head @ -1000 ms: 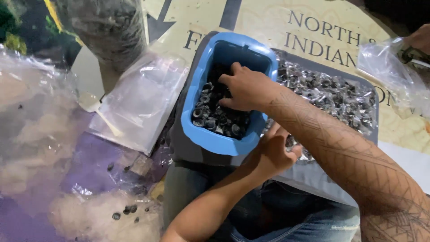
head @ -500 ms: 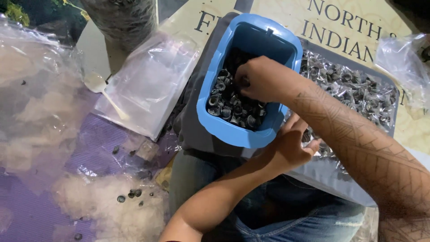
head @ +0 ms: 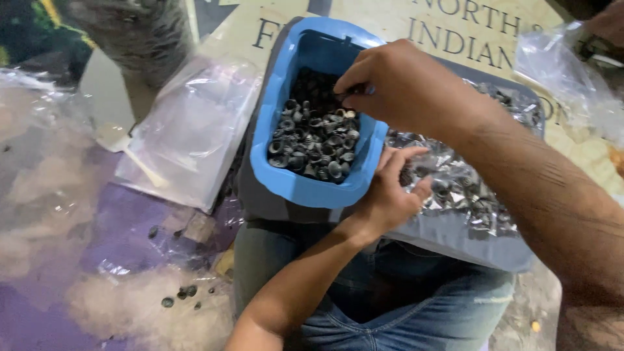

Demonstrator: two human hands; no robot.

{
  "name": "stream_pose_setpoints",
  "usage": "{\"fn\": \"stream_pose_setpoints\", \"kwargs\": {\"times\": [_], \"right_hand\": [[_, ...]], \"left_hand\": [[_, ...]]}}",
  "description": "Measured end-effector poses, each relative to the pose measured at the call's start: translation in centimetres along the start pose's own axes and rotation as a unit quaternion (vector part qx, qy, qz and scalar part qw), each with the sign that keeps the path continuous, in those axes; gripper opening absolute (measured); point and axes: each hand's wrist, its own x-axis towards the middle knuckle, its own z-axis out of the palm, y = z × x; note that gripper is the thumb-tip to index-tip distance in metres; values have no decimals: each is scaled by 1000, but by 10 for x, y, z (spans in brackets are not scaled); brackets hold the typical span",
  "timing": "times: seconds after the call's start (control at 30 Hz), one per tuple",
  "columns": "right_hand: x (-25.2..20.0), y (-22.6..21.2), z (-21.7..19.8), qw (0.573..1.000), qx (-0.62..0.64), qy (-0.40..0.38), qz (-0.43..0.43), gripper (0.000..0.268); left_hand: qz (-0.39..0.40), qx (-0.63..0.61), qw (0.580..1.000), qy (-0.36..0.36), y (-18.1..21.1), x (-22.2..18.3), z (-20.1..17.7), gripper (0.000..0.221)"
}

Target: Bagging small components into individual plastic bags and organizing them on a tray.

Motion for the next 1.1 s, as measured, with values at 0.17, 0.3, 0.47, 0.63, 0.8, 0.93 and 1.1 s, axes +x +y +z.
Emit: {"fn": "stream_pose_setpoints", "kwargs": {"times": [0.17, 0.3, 0.47, 0.63, 0.8, 0.93, 1.1], "right_hand": [[-69, -2, -47, 997, -74, 15, -7, 18], [-122, 17, -48, 975, -205, -44, 72, 15], [-143, 16, -36, 968, -173, -101, 152, 23], [-138, 13, -31, 978, -122, -96, 136, 30], [-141, 17, -28, 984, -107, -83, 119, 29], [-148, 14, -32, 988, -107, -12, 110, 25], [-200, 17, -3, 967, -31, 244, 60, 26]], "left_hand": [[9, -13, 999, 36, -2, 1, 4, 44], [42, -27, 996, 77, -6, 2, 8, 45], [54, -35, 993, 101, -8, 0, 16, 44], [81, -62, 987, 124, -18, -2, 29, 42], [82, -90, 986, 111, -22, -2, 32, 47], [66, -81, 989, 108, -14, -2, 27, 48], [32, -160, 977, 136, -9, -4, 25, 53]]}}
